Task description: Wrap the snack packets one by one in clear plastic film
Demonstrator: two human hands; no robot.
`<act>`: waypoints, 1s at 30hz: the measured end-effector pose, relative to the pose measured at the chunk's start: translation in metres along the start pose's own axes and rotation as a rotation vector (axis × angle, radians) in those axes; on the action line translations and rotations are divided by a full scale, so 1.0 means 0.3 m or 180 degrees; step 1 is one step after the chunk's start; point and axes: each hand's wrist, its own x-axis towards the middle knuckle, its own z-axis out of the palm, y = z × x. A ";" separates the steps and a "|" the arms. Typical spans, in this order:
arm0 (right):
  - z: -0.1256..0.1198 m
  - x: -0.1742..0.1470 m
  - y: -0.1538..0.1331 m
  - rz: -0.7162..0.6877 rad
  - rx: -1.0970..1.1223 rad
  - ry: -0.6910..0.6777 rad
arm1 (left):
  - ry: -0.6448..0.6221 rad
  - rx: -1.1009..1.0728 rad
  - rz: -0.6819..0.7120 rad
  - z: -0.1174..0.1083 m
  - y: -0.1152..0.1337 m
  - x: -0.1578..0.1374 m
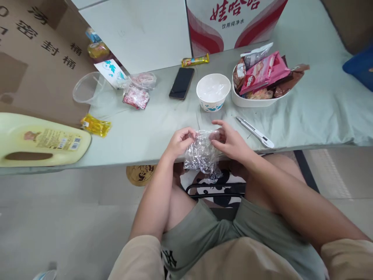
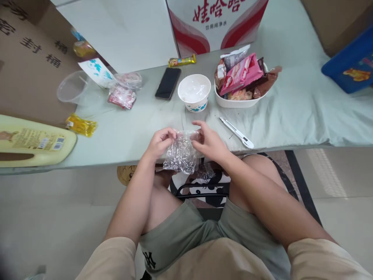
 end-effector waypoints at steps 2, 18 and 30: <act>0.011 -0.013 -0.016 -0.0100 -0.0107 0.0061 | 0.0126 -0.0431 -0.0062 0.005 0.000 -0.005; -0.006 -0.043 -0.051 0.0405 0.0878 0.0103 | 0.0077 -0.0513 -0.0741 0.076 0.007 -0.028; -0.032 -0.039 -0.067 0.0143 0.1572 -0.0409 | -0.0322 -0.1346 -0.0784 -0.003 0.036 -0.044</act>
